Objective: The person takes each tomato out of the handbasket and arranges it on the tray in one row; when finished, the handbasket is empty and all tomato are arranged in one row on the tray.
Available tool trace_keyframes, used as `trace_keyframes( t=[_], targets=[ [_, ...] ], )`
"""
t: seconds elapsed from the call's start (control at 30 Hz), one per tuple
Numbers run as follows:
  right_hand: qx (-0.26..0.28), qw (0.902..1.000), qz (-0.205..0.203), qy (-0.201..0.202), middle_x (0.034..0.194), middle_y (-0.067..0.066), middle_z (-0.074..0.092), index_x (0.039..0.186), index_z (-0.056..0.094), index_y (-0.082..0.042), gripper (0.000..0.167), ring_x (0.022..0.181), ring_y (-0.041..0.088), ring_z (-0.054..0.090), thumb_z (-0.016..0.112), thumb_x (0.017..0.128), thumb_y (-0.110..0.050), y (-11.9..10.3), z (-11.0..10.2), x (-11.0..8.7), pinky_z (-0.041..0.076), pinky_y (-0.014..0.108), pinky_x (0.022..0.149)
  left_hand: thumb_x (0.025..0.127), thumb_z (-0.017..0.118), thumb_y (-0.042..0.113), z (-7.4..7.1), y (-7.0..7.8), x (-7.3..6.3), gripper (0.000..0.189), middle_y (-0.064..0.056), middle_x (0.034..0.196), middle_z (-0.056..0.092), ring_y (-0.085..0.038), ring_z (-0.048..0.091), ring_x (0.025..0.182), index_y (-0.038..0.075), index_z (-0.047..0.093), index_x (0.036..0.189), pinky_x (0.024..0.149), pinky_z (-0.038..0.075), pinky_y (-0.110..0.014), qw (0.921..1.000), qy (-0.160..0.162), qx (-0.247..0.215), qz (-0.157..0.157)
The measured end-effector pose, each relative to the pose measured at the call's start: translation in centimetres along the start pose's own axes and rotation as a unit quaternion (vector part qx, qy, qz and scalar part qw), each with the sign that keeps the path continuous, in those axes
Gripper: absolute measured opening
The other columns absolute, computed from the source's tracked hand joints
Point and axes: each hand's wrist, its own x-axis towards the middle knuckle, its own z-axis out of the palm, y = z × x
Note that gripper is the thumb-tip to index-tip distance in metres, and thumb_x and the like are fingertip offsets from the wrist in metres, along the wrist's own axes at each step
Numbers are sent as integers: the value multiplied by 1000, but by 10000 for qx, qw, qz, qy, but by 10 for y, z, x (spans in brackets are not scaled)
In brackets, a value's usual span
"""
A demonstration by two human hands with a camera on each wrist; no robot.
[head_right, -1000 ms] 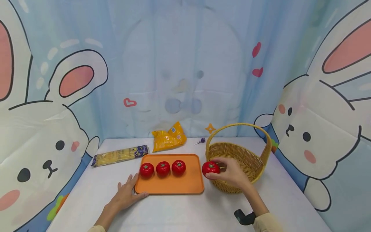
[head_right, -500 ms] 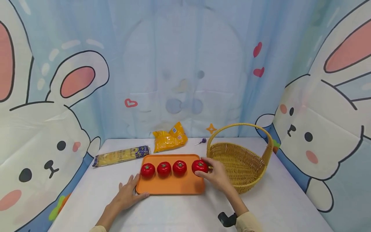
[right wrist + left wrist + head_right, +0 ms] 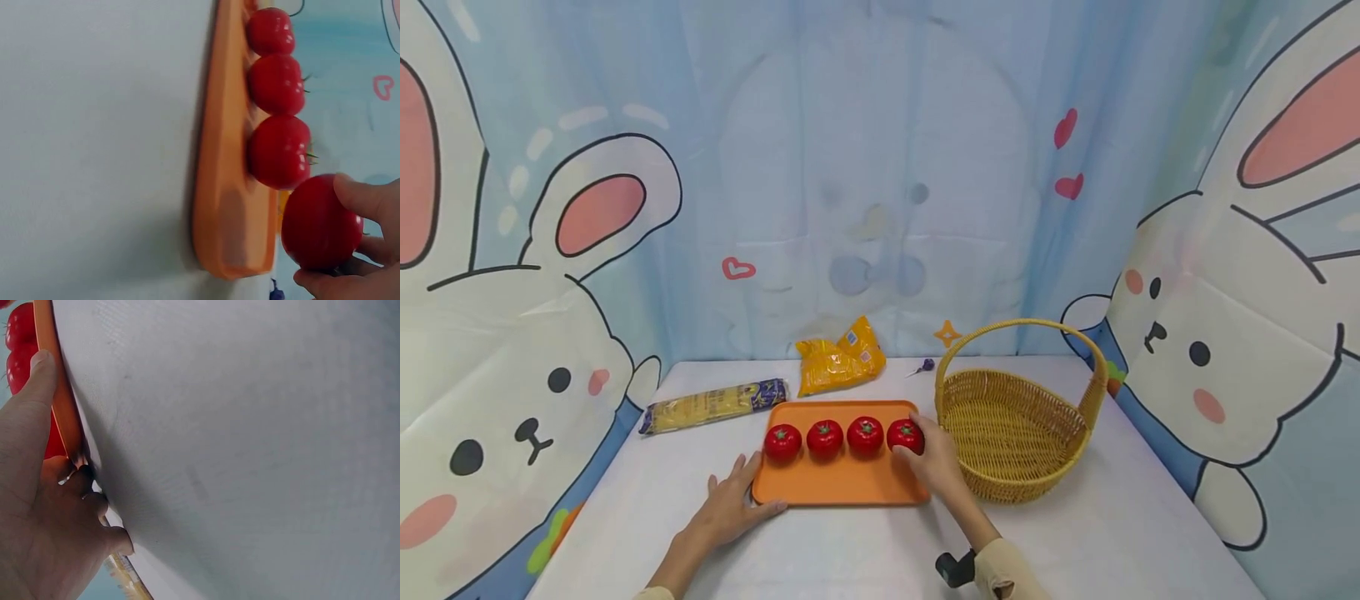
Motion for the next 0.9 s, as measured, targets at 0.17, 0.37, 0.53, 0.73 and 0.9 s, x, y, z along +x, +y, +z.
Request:
trace_keyframes(
  t=[0.17, 0.37, 0.53, 0.73, 0.9],
  targets=[
    [-63, 9995, 270, 176, 148, 34, 57, 151, 51, 11, 67, 139, 51, 54, 82, 94, -2, 8, 15, 0, 45, 65, 117, 87, 85, 61, 2, -1, -1, 112, -25, 169, 39, -50, 23, 161, -1, 36, 166, 125, 2, -80, 10000, -45, 32, -10],
    [-76, 9985, 444, 310, 154, 34, 52, 154, 47, 10, 68, 146, 51, 48, 80, 96, -2, 21, 29, 4, 39, 65, 121, 86, 85, 61, 2, 0, -1, 112, -24, 169, 40, -49, 24, 161, -1, 36, 166, 124, 3, -80, 10000, 12, 67, 28],
    [-80, 9985, 169, 513, 149, 37, 54, 151, 48, 14, 65, 143, 53, 50, 79, 96, 0, 29, 36, 7, 40, 65, 121, 87, 85, 60, 3, 1, -1, 111, -24, 170, 39, -49, 23, 161, -1, 36, 166, 125, 2, -80, 9999, 37, 17, 97],
    [-89, 9977, 144, 655, 150, 38, 53, 151, 46, 16, 63, 143, 53, 50, 77, 98, -2, 33, 40, 11, 40, 64, 121, 87, 85, 58, 3, 3, 0, 110, -24, 170, 38, -49, 22, 162, -1, 36, 166, 125, 0, -79, 9999, 16, -58, 102],
    [-82, 9971, 227, 724, 149, 37, 53, 151, 45, 15, 65, 141, 52, 51, 78, 98, -4, 33, 43, 15, 41, 65, 120, 87, 86, 58, 2, 3, 1, 110, -23, 170, 38, -49, 21, 162, 0, 36, 166, 125, 0, -78, 10000, 10, -58, 71]
  ],
)
